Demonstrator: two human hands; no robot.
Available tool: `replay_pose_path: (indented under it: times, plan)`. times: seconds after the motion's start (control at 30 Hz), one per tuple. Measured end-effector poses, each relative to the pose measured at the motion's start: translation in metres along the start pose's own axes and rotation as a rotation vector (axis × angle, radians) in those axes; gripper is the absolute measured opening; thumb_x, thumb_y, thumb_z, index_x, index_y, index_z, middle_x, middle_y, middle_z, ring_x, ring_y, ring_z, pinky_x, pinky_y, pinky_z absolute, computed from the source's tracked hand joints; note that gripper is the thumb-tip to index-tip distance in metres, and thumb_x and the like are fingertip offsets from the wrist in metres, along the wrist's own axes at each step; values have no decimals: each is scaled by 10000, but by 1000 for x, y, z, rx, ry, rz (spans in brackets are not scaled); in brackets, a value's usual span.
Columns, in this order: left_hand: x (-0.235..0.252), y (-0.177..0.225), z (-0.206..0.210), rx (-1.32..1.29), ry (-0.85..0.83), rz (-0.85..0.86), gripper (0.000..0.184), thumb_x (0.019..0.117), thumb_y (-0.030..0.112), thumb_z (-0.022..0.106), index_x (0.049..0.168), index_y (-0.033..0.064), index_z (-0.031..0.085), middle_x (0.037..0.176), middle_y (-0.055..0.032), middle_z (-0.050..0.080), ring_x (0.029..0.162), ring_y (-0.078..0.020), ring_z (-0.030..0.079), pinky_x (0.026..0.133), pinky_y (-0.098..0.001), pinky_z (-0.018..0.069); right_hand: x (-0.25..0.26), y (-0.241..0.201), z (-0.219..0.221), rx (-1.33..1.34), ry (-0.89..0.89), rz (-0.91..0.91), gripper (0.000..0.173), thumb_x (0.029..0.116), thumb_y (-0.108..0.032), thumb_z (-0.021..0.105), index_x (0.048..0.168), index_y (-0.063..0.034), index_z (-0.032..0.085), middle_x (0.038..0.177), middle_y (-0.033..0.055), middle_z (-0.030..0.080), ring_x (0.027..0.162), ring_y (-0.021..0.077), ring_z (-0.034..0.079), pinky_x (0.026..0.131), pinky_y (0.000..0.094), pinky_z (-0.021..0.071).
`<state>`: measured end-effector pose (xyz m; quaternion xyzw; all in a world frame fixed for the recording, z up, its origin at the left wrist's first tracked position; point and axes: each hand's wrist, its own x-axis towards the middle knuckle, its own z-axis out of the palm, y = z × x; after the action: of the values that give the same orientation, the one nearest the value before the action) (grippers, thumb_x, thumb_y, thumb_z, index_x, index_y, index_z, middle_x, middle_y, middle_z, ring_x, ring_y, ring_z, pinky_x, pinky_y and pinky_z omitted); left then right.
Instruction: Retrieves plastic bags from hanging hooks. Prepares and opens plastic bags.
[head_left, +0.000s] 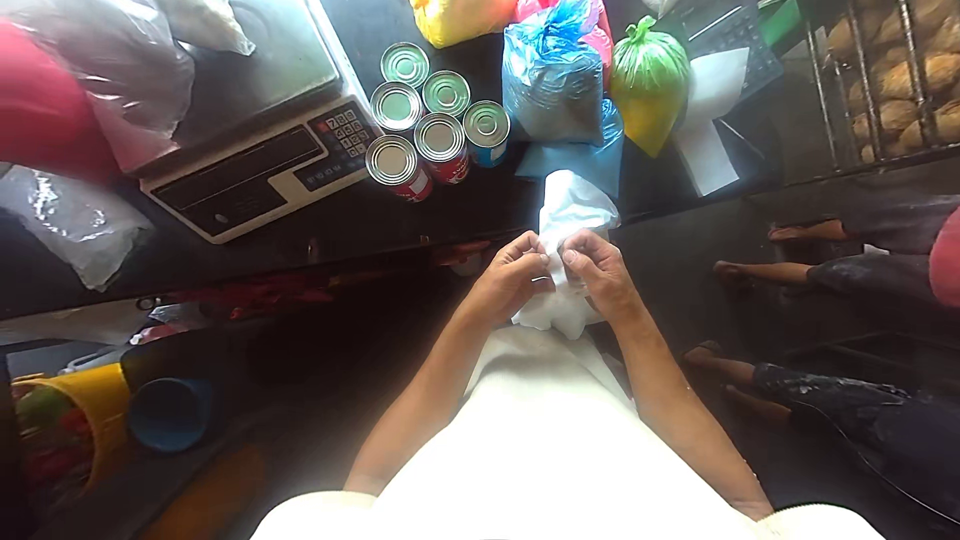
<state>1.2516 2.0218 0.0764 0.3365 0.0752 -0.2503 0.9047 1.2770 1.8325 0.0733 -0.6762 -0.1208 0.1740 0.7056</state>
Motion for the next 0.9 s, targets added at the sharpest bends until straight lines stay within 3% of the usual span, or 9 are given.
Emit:
replay_pose_path:
  times: [0.23,0.43,0.63,0.73,0.9]
  plan:
    - [-12,5,-10,0,45,20,91,987,36,537,968,123,554,899,-38,644,811,-131,665,784,-329,585,8,-6,21,-139,-27,5,61,1012,-137,582,1038,-98,622,806,-30,614,675,33,586,611,189,520]
    - [-19,10,-13,-8,60,43,102,995,51,503,961,138,542,922,-37,643,819,-131,664,793,-327,583,10,-3,30,-19,4,-6,92,1022,-128,535,1028,-114,625,781,-23,597,652,48,568,598,212,512]
    - [-24,9,-10,31,122,58,94,977,16,537,972,107,559,900,-43,648,802,-135,671,784,-328,595,12,-9,37,-208,-23,10,91,1020,-157,584,1047,-84,630,842,-18,643,714,39,624,635,200,550]
    - [-25,9,-12,36,122,73,109,981,40,512,937,135,540,889,-28,633,796,-123,657,781,-324,584,13,-6,39,-140,-16,0,89,1027,-132,544,1038,-96,624,799,-29,608,658,30,578,592,185,512]
    - [-30,7,-15,25,145,70,130,984,46,483,921,142,544,884,-34,637,789,-125,658,768,-324,583,11,-2,40,-78,-15,8,106,1032,-121,519,1041,-98,622,807,-18,608,683,47,590,611,204,523]
